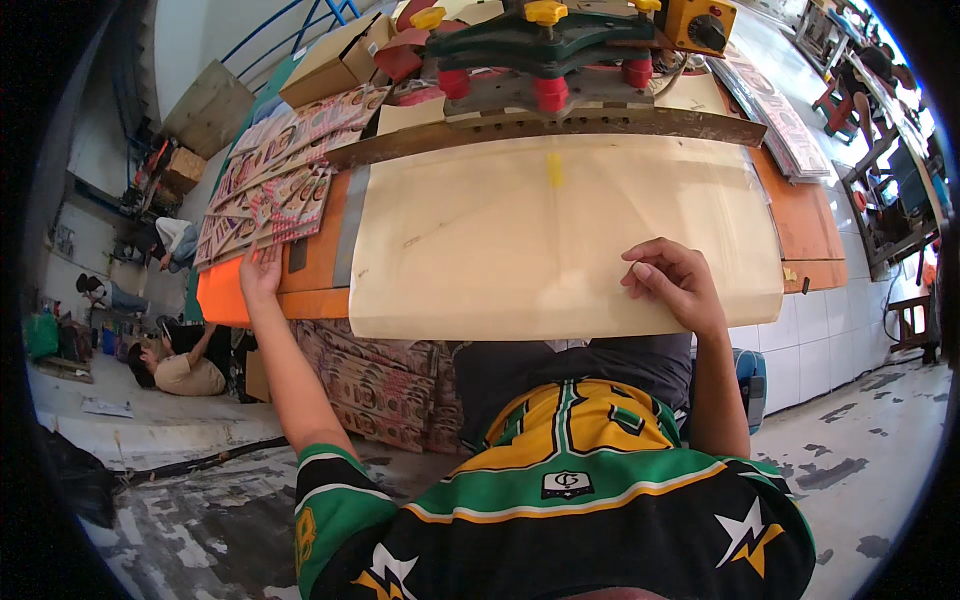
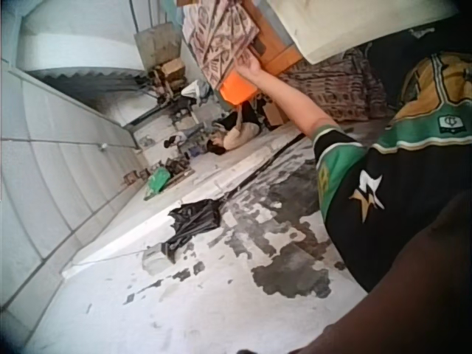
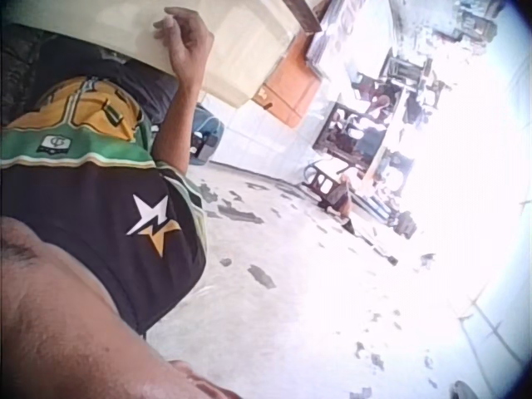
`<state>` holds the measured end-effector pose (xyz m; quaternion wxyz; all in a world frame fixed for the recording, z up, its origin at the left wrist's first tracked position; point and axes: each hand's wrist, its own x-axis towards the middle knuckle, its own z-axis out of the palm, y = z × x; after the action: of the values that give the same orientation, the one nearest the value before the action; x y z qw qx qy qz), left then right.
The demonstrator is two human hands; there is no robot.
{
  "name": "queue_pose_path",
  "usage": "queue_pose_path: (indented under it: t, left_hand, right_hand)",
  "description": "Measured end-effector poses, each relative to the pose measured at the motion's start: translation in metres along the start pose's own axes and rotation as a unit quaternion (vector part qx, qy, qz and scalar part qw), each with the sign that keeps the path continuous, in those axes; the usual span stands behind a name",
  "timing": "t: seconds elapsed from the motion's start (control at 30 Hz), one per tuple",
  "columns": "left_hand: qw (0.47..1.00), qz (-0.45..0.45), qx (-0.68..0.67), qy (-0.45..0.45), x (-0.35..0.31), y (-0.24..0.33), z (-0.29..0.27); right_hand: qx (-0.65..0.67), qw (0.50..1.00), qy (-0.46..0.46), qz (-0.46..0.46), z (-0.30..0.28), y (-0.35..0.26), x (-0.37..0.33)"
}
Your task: The person flips through and aligns a stack of printed packaging sheets on a machine table, then separates and stacks batches of the sheets by hand.
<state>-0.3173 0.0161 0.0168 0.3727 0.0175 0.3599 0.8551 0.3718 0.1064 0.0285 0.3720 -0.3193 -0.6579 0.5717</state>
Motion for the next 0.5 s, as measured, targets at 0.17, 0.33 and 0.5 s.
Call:
queue_pose_path:
  t: [0.17, 0.33, 0.5]
  left_hand:
    - [0.995, 0.019, 0.0, 0.102, 0.03, -0.024, 0.02]
    - [0.986, 0.041, 0.03, 0.161, 0.098, 0.018, -0.025]
    - [0.962, 0.03, 0.264, 0.062, 0.093, -0.046, 0.01]
  right_hand:
    - [0.007, 1.0, 0.004, 0.01, 0.0, 0.0, -0.001]
    - [0.01, 1.0, -0.017, 0.001, 0.003, -0.002, 0.001]
    - [-0.023, 1.0, 0.006, 0.01, 0.001, -0.001, -0.002]
